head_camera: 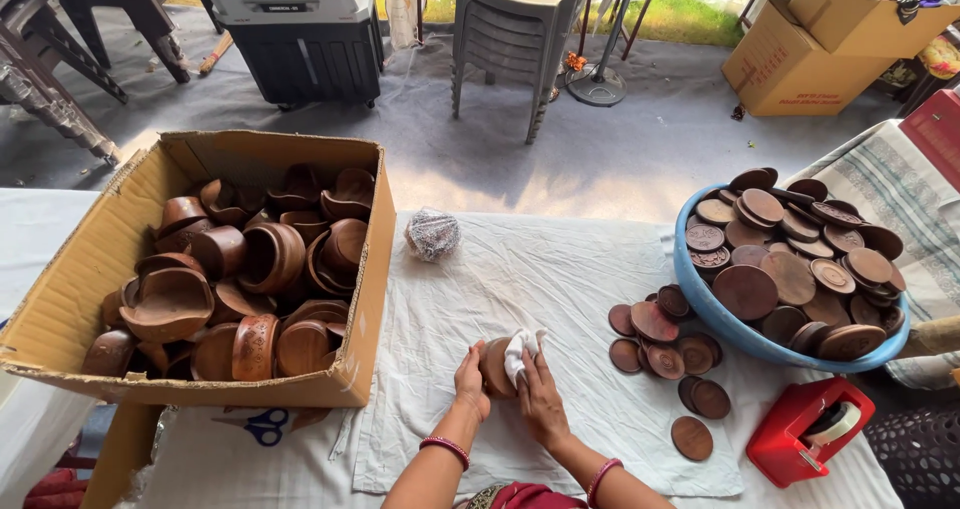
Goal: The person cleans wooden discs with a cloth and packs them into plastic bags by hand at a table.
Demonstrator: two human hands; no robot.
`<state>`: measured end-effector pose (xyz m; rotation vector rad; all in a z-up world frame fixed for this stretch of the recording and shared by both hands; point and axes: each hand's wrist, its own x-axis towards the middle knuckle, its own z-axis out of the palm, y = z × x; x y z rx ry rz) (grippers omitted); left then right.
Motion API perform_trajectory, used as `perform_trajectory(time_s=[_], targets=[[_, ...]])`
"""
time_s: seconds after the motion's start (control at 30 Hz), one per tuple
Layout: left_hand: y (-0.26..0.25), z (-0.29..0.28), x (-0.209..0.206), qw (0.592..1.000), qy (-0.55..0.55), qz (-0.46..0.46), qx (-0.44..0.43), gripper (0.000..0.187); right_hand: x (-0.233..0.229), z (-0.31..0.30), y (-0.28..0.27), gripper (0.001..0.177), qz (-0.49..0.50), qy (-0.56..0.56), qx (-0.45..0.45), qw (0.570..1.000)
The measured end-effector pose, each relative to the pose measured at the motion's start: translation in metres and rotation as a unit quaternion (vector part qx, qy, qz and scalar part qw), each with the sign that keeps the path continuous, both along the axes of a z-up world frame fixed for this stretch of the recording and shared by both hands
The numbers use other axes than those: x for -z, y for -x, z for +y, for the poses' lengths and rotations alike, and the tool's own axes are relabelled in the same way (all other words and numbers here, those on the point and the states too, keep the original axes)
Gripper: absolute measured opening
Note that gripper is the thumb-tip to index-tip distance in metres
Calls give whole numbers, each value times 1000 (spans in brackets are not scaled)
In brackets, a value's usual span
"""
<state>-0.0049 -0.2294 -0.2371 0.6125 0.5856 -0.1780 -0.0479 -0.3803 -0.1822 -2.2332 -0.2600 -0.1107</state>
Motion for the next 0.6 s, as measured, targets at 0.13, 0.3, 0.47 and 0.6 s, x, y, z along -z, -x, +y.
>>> perform_trajectory(time_s=[0.13, 0.3, 0.47, 0.6], targets=[[18, 7, -25, 996, 44, 68, 45, 63, 0, 4, 39, 57, -131, 136, -131, 973], [10, 11, -31, 981, 70, 3, 179, 92, -16, 30, -7, 48, -145, 180, -84, 969], [4, 49, -10, 974, -49, 6, 222, 94, -27, 24, -34, 50, -105, 132, -44, 985], [52, 95, -19, 800, -553, -122, 200, 74, -24, 14, -30, 56, -97, 74, -54, 991]])
